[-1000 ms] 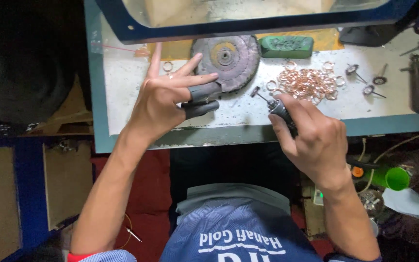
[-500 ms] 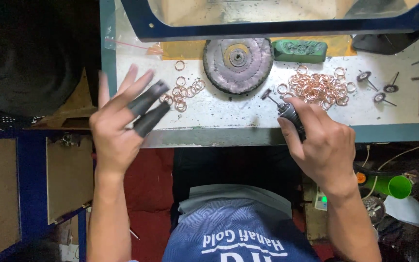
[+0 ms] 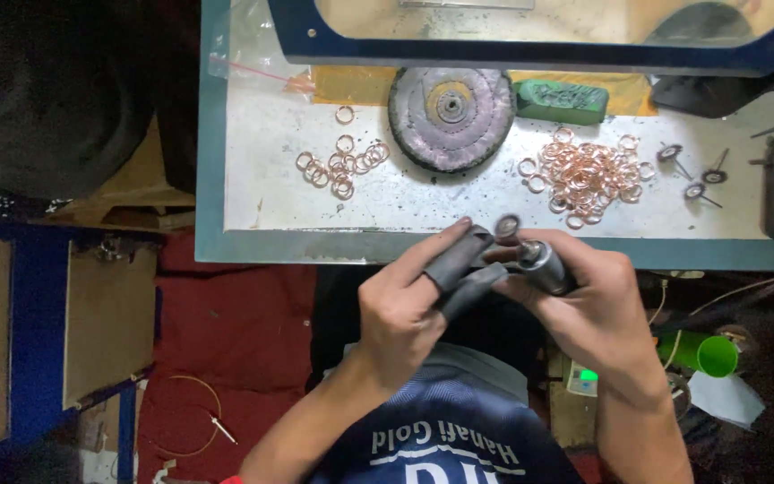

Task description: A person uses a handheld rotary tool to polish a series of small metal rings at a jewelry workshop bench.

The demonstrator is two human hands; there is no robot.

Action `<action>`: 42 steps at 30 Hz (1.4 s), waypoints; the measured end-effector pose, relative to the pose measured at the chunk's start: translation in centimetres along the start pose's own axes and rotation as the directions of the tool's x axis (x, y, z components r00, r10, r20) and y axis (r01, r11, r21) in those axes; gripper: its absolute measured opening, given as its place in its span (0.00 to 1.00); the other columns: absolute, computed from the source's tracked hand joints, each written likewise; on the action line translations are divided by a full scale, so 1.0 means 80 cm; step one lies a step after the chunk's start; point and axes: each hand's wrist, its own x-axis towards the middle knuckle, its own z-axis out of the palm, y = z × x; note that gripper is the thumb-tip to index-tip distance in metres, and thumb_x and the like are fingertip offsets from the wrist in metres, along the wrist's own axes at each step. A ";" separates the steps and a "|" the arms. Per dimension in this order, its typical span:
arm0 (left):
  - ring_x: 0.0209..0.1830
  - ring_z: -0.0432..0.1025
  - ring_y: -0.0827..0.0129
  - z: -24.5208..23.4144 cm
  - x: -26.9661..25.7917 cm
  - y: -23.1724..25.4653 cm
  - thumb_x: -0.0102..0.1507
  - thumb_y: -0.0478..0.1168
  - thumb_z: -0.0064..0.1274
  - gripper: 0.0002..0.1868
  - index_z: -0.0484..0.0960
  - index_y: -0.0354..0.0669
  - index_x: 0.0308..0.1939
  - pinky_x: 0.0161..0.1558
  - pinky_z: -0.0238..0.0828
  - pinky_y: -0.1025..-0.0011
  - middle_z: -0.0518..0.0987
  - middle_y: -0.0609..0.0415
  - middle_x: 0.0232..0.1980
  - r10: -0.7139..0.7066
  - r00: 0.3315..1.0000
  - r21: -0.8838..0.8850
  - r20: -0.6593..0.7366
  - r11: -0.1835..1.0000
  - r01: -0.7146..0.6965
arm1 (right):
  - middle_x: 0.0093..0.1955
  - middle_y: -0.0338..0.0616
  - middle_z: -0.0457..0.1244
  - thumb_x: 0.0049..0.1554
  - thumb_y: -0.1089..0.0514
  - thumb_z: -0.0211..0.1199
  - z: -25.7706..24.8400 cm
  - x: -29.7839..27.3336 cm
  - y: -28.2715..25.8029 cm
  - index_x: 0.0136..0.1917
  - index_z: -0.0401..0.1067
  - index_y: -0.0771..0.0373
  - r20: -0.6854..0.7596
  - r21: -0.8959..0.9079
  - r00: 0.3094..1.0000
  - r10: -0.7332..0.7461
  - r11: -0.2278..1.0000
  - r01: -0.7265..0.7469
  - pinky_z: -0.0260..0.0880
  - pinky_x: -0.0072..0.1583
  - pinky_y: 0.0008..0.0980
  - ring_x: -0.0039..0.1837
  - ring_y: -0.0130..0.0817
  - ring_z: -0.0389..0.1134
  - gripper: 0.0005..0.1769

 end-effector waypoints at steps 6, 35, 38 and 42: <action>0.55 0.81 0.52 0.016 0.005 -0.004 0.61 0.33 0.65 0.18 0.81 0.28 0.53 0.61 0.81 0.65 0.80 0.35 0.58 -0.031 0.999 -0.071 -0.034 0.997 0.028 | 0.35 0.38 0.66 0.47 0.62 0.77 -0.002 -0.001 0.013 0.50 0.81 0.64 -0.040 0.162 0.964 0.261 0.954 -0.252 0.63 0.36 0.21 0.32 0.24 0.63 0.16; 0.59 0.80 0.47 -0.008 0.027 -0.017 0.65 0.29 0.56 0.17 0.77 0.27 0.59 0.63 0.79 0.61 0.77 0.33 0.63 0.006 0.983 -0.116 0.182 0.993 0.015 | 0.44 0.36 0.72 0.47 0.64 0.78 0.008 -0.002 0.024 0.50 0.81 0.61 -0.154 0.102 0.983 0.105 0.991 -0.089 0.70 0.49 0.19 0.45 0.19 0.68 0.16; 0.56 0.81 0.53 -0.009 0.030 -0.018 0.64 0.29 0.60 0.17 0.80 0.31 0.56 0.62 0.79 0.65 0.80 0.36 0.60 -0.022 0.991 -0.081 0.130 0.996 0.033 | 0.47 0.45 0.72 0.53 0.62 0.74 -0.006 0.003 0.020 0.53 0.78 0.68 -0.249 -0.127 0.968 -0.030 0.992 -0.002 0.71 0.43 0.22 0.39 0.25 0.69 0.15; 0.54 0.82 0.56 -0.023 0.041 -0.021 0.61 0.26 0.62 0.16 0.82 0.33 0.53 0.60 0.81 0.71 0.82 0.36 0.56 -0.142 0.990 -0.083 0.009 0.986 0.142 | 0.48 0.52 0.71 0.65 0.47 0.66 -0.028 0.018 0.033 0.53 0.78 0.70 -0.395 -0.513 0.901 -0.177 0.856 -0.057 0.67 0.49 0.39 0.48 0.43 0.72 0.20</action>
